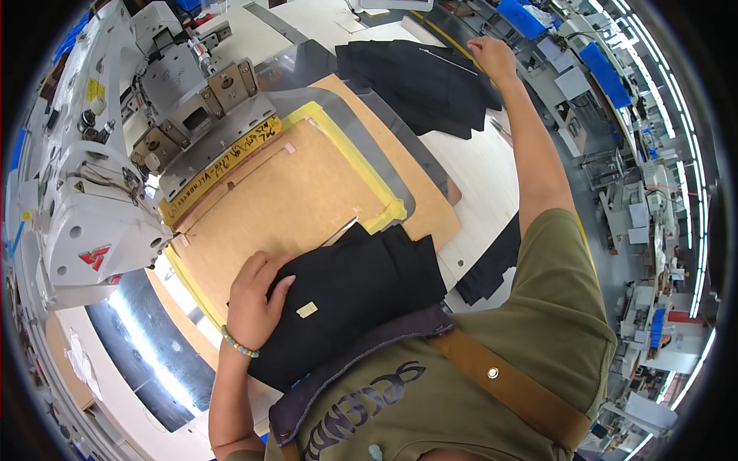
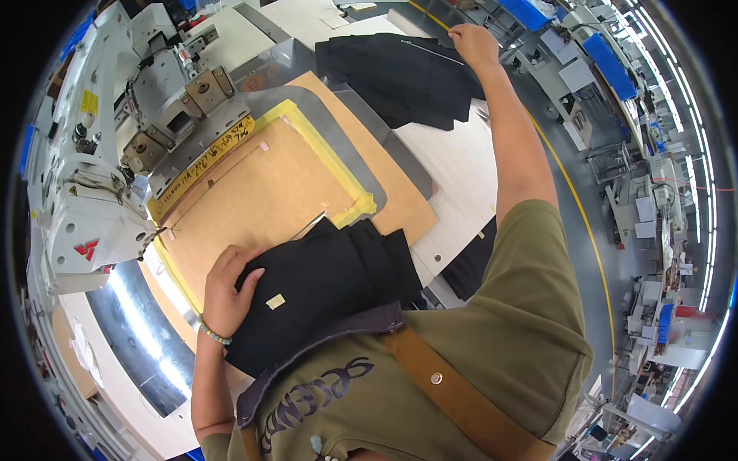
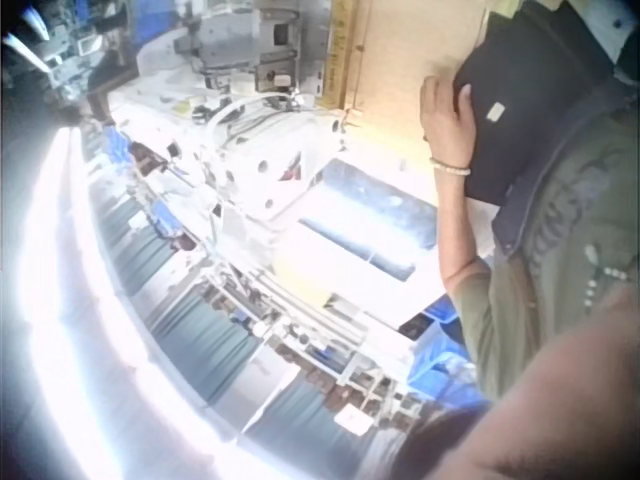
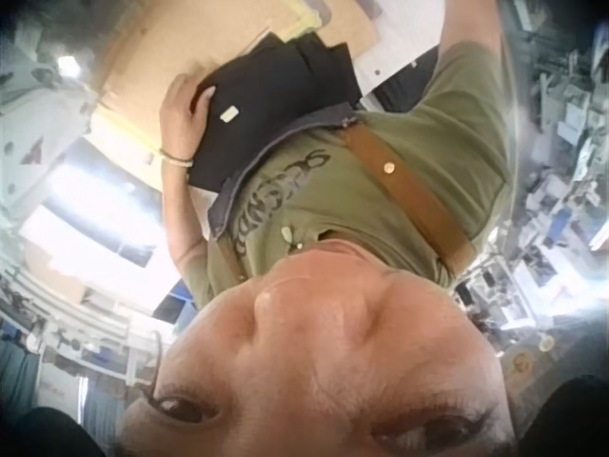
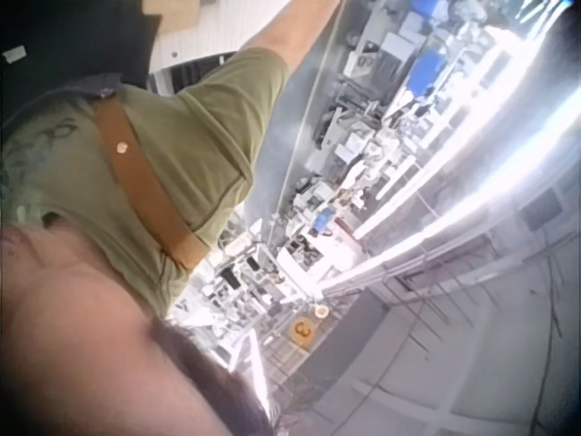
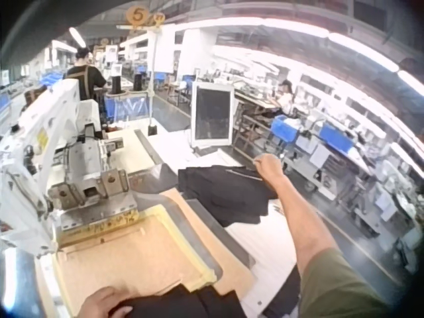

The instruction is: The person places fabric panels onto a template and sews them together using an industrial sewing machine.

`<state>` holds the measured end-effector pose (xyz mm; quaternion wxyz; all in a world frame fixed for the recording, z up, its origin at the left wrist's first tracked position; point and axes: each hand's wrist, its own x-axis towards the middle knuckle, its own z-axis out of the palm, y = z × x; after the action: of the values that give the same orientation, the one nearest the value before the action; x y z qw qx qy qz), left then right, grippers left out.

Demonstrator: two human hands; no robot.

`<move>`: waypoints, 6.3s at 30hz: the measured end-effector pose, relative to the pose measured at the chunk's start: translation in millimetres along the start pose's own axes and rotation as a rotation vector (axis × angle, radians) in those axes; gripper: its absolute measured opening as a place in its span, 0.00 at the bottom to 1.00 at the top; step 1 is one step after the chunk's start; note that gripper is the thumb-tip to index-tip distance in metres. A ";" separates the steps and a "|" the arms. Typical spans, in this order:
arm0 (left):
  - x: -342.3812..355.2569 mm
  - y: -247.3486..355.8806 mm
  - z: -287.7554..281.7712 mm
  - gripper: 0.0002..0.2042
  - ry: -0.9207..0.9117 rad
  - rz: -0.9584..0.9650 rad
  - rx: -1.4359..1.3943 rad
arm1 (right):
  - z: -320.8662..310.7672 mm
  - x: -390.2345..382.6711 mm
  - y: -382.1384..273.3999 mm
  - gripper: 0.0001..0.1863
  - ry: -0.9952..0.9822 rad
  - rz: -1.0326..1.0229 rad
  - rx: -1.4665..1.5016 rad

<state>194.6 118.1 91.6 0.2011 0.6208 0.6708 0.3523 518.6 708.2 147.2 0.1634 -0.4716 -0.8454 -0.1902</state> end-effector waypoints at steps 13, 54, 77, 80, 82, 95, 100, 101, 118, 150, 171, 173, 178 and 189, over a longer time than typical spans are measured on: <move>-15.5 3.4 -2.4 0.17 0.024 -0.059 -0.095 | 75.7 6.5 -26.8 0.27 -0.183 -0.065 0.159; 22.4 -29.6 -22.2 0.19 0.070 0.185 0.339 | 39.3 11.7 -364.3 0.12 -0.399 -0.536 0.968; 83.7 -87.2 -2.7 0.17 0.118 0.347 1.046 | -76.6 -172.1 -282.3 0.11 0.148 -0.864 0.378; 74.9 -87.1 -5.8 0.17 0.241 0.351 0.958 | -65.1 -175.5 -290.4 0.10 0.207 -0.820 0.350; 65.5 -88.2 -11.0 0.18 0.345 0.416 0.947 | -64.3 -172.3 -298.1 0.10 0.255 -0.832 0.390; -8.3 -89.9 -28.2 0.20 0.321 0.178 0.947 | -61.5 -178.6 -346.3 0.10 0.033 -0.781 0.850; -9.2 -89.4 -27.2 0.18 0.342 0.119 0.877 | -64.1 -177.1 -347.8 0.08 -0.030 -0.748 0.890; -9.1 -89.3 -27.3 0.18 0.342 0.120 0.878 | -65.4 -176.7 -347.6 0.08 -0.020 -0.760 0.883; 14.5 -84.7 -24.9 0.16 0.371 0.226 0.783 | -69.1 -175.7 -336.1 0.09 0.223 -0.685 0.816; -3.3 -87.6 -28.2 0.13 0.410 0.051 0.905 | -64.5 -168.7 -353.0 0.09 0.122 -0.820 0.720; -3.9 -85.2 -29.1 0.14 0.339 0.018 0.887 | -57.9 -175.1 -345.7 0.11 0.206 -0.841 0.584; -3.4 -84.0 -28.6 0.14 0.346 0.015 0.881 | -58.3 -174.8 -346.4 0.11 0.211 -0.841 0.580; -2.1 -83.4 -28.8 0.14 0.346 0.014 0.870 | -56.6 -174.5 -347.4 0.11 0.206 -0.832 0.590; -4.0 -85.5 -29.9 0.15 0.331 0.003 0.877 | -57.7 -172.4 -350.8 0.09 0.187 -0.819 0.614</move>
<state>114.9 109.2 49.2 -0.1903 0.5834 0.7787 0.1304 309.1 384.6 60.3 0.2810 -0.0134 -0.9593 -0.0233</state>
